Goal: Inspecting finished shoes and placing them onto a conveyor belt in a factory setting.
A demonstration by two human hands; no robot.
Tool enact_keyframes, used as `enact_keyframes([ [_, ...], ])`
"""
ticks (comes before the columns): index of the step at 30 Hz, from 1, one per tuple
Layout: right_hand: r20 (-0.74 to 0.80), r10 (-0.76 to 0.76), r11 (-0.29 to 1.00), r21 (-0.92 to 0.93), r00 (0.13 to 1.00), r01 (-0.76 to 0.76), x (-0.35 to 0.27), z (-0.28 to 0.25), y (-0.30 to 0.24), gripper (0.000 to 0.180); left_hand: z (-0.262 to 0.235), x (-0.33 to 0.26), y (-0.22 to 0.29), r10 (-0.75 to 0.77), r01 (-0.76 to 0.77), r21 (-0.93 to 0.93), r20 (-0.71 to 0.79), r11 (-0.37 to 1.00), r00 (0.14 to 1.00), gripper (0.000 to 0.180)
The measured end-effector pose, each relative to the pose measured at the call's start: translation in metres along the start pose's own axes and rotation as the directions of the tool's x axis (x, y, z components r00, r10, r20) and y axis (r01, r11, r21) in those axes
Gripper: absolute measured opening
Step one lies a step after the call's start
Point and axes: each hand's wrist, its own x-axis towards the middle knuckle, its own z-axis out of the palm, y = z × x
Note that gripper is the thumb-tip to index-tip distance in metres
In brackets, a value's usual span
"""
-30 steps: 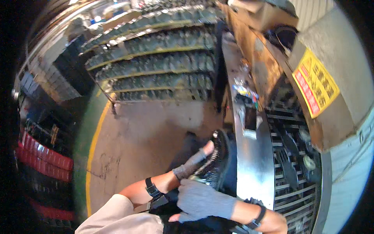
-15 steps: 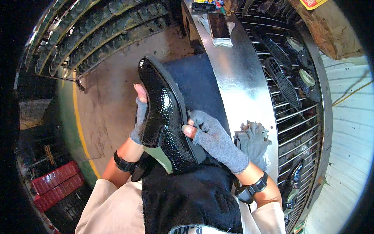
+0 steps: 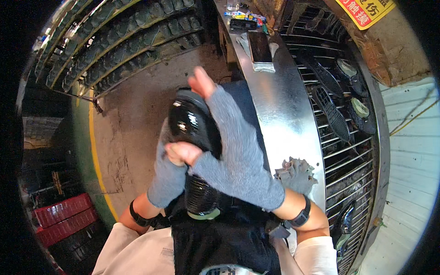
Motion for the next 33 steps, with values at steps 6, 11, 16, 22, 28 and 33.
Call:
enact_keyframes([
  [6, 0.115, 0.081, 0.984, -0.166, 0.99, -0.062, 0.006, -0.01, 0.003, 0.08, -0.019, -0.004, 0.0, 0.007, -0.015, 0.316, 0.028, 0.949, 1.0, 0.089],
  [11, 0.273, 0.541, 0.399, 0.749, 0.795, -0.528, -0.059, -0.002, 0.07, 0.07, -0.041, 0.037, 0.037, 0.051, -0.112, 0.176, 0.32, 0.978, 0.946, 0.077],
  [16, 0.532, 0.354, 0.116, 0.791, 0.769, -0.601, -0.034, -0.01, 0.084, 0.054, -0.005, 0.116, 0.053, 0.073, -0.043, -0.068, 0.544, 0.997, 0.836, 0.083],
  [22, 0.502, 0.429, 0.092, 0.803, 0.751, -0.589, -0.062, -0.011, 0.105, 0.056, -0.005, 0.109, 0.016, -0.125, 0.143, -0.019, 0.381, 0.99, 0.916, 0.041],
  [28, 0.179, 0.793, 0.464, 0.441, 0.582, -0.768, -0.11, -0.026, 0.052, 0.064, 0.018, 0.052, -0.023, -0.079, 0.079, -0.289, 0.014, 0.954, 0.997, 0.053],
  [33, 0.177, 0.816, 0.314, 0.663, 0.55, -0.679, -0.099, -0.019, 0.058, 0.073, 0.009, 0.051, -0.03, 0.201, -0.239, 0.321, 0.146, 0.916, 0.969, 0.067],
])
